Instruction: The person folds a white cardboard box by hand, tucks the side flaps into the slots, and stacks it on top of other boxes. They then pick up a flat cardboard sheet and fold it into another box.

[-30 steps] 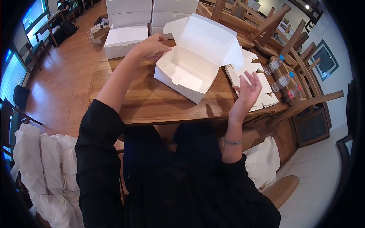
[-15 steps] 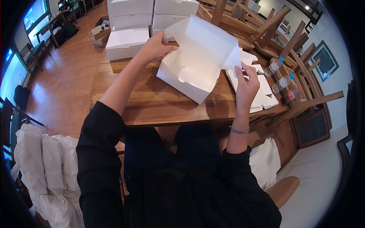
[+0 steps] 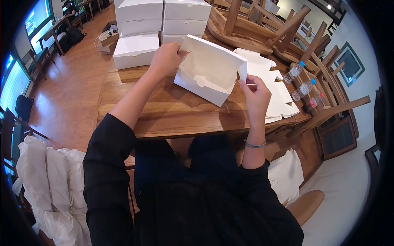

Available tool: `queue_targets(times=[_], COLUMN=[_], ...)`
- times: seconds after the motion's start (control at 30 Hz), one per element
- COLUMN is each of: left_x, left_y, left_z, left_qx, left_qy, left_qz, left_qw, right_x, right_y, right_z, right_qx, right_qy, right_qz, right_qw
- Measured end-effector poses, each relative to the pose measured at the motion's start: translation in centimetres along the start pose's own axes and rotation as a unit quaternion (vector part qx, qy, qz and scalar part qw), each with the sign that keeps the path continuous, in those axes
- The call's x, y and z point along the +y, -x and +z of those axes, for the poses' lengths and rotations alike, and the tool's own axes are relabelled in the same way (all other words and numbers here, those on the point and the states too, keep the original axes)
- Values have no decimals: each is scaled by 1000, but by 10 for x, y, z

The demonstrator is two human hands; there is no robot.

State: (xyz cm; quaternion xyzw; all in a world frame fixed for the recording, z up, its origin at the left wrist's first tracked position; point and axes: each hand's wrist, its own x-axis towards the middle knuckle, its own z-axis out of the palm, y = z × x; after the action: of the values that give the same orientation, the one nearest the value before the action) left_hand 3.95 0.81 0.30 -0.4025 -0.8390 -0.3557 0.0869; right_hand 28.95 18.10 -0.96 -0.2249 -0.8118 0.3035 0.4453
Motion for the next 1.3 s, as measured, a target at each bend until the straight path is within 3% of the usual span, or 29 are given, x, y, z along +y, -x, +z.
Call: queue_targets(times=[0.33,0.57,0.87,1.07,1.3], left_x=[-11,-17,-19,-21,-15], left_y=[-2,-5,-7,-9,-4], left_z=[11,11,10,7,7], left_qx=[13,59,42,45,-6], left_qy=[67,138,177,127,190], left_qz=[28,-3,-10,-2,-43], left_qw=[997,989,983,991,981], right_x=[-4,34,38,37,35], right_y=[-66,-79,-77,-75,-71], right_z=[32,69,62,61,59], right_qx=[-92,-45,-44,-40,-40], right_qy=[0,-178,-214,-226,-218], right_qz=[79,62,39,46,32], right_qw=[993,981,975,972,975])
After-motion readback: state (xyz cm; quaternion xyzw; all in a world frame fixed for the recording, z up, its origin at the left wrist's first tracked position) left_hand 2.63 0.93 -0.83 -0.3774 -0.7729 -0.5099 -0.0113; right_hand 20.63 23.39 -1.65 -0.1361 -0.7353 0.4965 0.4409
